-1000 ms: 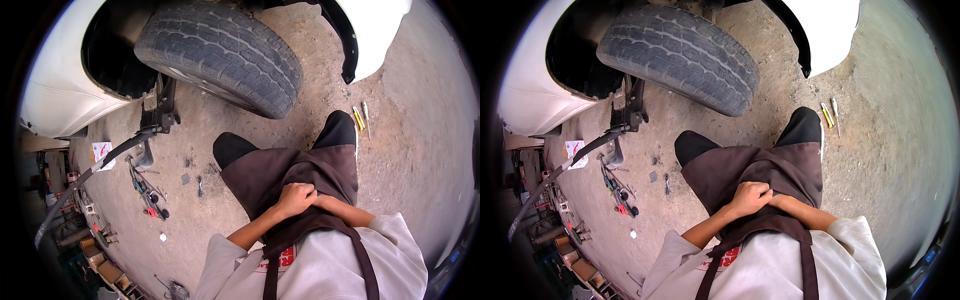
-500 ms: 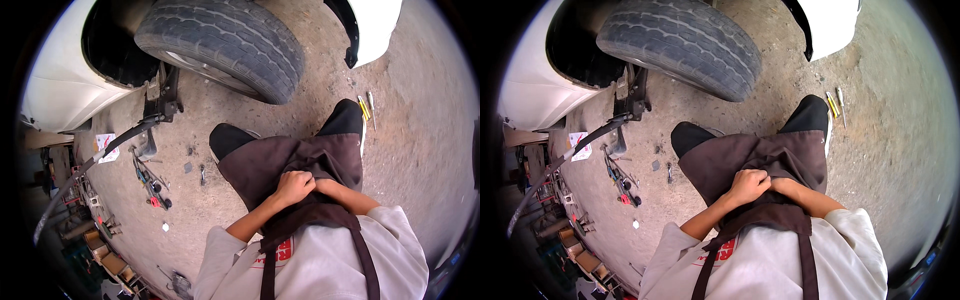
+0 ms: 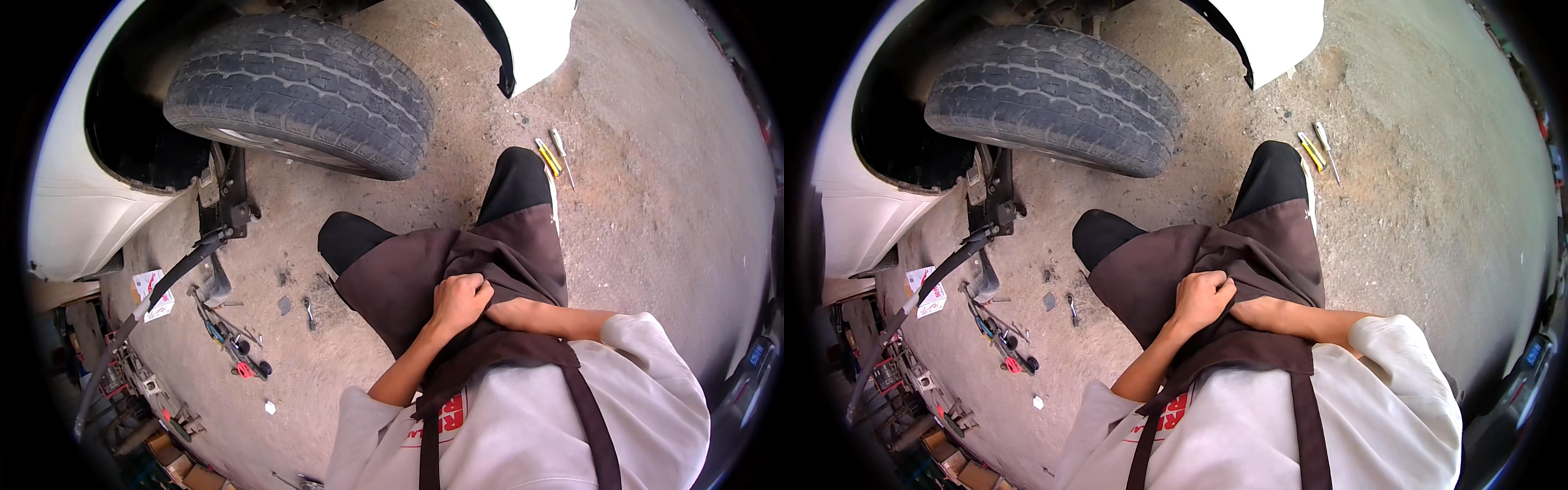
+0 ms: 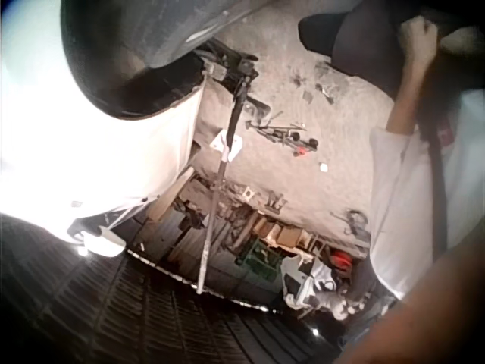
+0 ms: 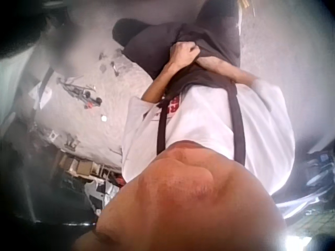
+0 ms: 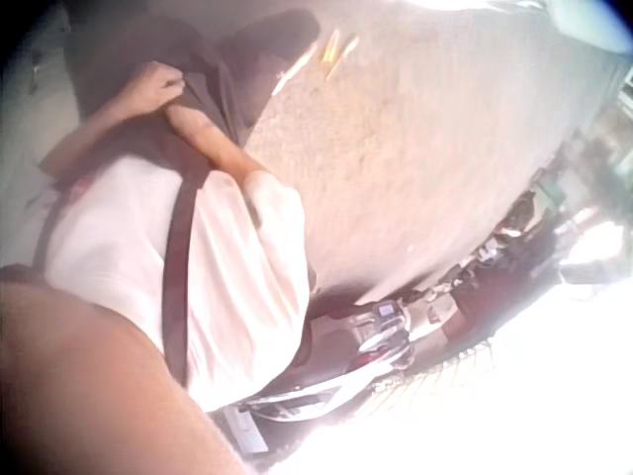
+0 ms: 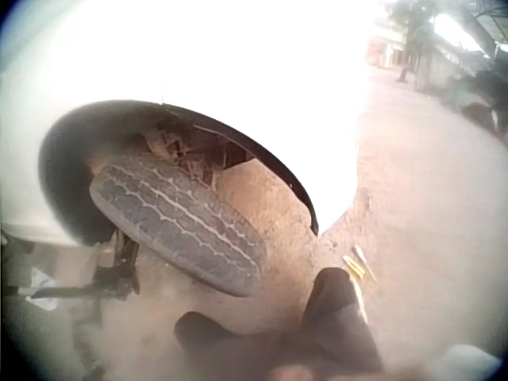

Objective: The person kneels beside a white car and uses a yellow utility knife to trim the edge of a black plastic mudflap. They then insert and secure multiple plastic fasteners into the mudflap to attach it to the wheel well.

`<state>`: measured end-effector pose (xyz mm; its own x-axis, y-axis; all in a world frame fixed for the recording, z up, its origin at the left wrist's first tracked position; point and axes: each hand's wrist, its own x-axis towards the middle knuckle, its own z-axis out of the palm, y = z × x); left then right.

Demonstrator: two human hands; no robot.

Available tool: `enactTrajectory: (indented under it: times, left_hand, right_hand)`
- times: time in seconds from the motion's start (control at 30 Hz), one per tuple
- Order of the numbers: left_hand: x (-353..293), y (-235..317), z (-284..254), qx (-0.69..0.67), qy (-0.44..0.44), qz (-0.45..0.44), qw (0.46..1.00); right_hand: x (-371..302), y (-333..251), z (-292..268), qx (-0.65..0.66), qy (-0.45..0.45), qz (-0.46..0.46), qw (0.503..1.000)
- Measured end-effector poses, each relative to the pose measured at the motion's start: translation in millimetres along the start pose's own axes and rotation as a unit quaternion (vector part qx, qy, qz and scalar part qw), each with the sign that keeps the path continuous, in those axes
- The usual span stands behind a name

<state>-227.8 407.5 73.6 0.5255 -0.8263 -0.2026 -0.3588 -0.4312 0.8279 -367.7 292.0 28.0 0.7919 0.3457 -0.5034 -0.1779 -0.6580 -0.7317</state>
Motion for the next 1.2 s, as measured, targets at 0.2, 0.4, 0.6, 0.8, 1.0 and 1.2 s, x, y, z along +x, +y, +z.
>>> enactTrajectory:
  times: [0.2, 0.4, 0.6, 0.8, 1.0, 1.2]
  left_hand:
    - [18.5, -20.4, 5.8, -0.143, -0.063, -0.033, 0.987]
    - [17.7, -20.0, -1.0, -0.188, -0.087, -0.067, 0.976]
    - [22.1, -35.0, -0.9, -0.255, -0.113, -0.134, 0.951]
    - [27.0, -21.7, -7.4, -0.245, -0.118, -0.094, 0.958]
    - [24.1, 4.0, -12.4, -0.046, -0.051, 0.097, 0.993]
    - [27.8, -12.9, -7.7, -0.083, -0.078, 0.015, 0.993]
  right_hand:
    - [-10.3, -22.5, -17.3, -0.175, 0.088, -0.089, 0.977]
    - [-24.5, -34.4, -25.3, 0.029, 0.196, -0.073, 0.977]
    - [-31.6, -38.6, -25.8, 0.555, 0.225, 0.134, 0.79]
    - [-26.4, -31.5, -17.1, 0.211, 0.274, 0.019, 0.938]
    - [41.0, 27.3, 30.2, 0.232, 0.098, 0.032, 0.967]
    - [41.1, 38.6, 28.7, 0.044, 0.016, 0.035, 0.998]
